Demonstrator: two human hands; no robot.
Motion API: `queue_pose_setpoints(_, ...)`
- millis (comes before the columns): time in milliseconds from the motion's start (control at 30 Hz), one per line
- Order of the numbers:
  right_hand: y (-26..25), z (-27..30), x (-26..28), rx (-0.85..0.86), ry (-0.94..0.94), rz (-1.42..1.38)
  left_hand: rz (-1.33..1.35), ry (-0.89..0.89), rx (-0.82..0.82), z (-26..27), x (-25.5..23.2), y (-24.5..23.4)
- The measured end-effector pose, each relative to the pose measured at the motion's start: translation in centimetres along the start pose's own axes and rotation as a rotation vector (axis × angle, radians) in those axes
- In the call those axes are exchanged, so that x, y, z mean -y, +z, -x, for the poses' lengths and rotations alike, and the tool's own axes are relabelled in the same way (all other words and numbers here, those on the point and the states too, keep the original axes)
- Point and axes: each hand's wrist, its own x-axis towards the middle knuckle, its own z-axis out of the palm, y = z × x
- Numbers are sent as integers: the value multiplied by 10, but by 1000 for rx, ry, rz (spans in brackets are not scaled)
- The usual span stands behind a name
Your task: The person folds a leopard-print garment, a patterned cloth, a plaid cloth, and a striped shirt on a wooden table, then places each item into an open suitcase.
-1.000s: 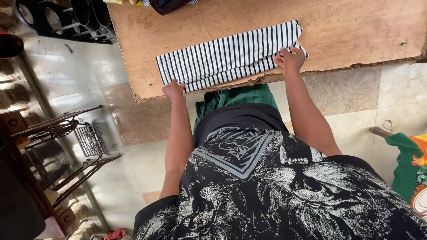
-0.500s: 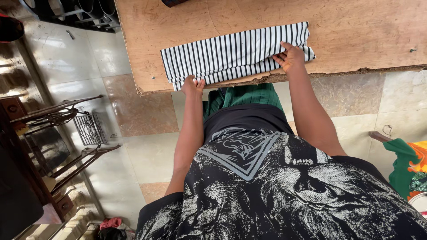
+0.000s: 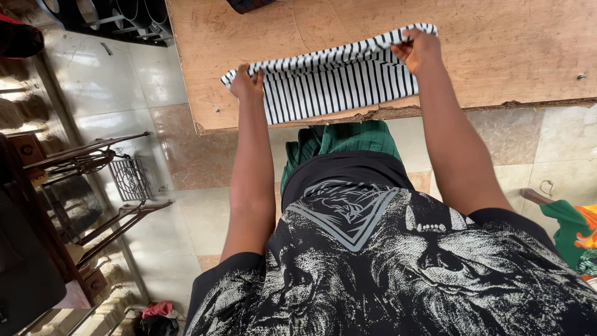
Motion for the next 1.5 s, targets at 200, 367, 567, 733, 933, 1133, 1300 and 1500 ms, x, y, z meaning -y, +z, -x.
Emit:
queue_pose_setpoints(200, 23, -19, 22, 259, -287, -72, 101, 297, 410, -1, -11, 49)
queue_pose_setpoints(367, 9, -17, -29, 105, -640, 673, -972, 763, 261, 16, 37, 14)
queue_pose_setpoints(567, -30, 21, -92, 147, -946, 1418, -1600, 1170, 370, 41, 90, -84)
queue_pose_setpoints(733, -24, 15, -97, 108, -890, 1586, -1672, 1088, 410, 47, 79, -64)
queue_pose_setpoints(933, -10, -27, -82, 53, -967, 1646, -1841, 997, 401, 36, 51, -19)
queue_pose_setpoints(1133, -14, 5, -81, 122, -1201, 1631, -1802, 1366, 369, 39, 32, -45)
queue_pose_setpoints(1300, -11, 34, -51, 215, -1162, 1584, -1723, 1470, 410, 32, 15, -65)
queue_pose_setpoints(1500, -21, 28, -43, 319, -999, 1561, -1801, 1450, 376, 46, 2, -72)
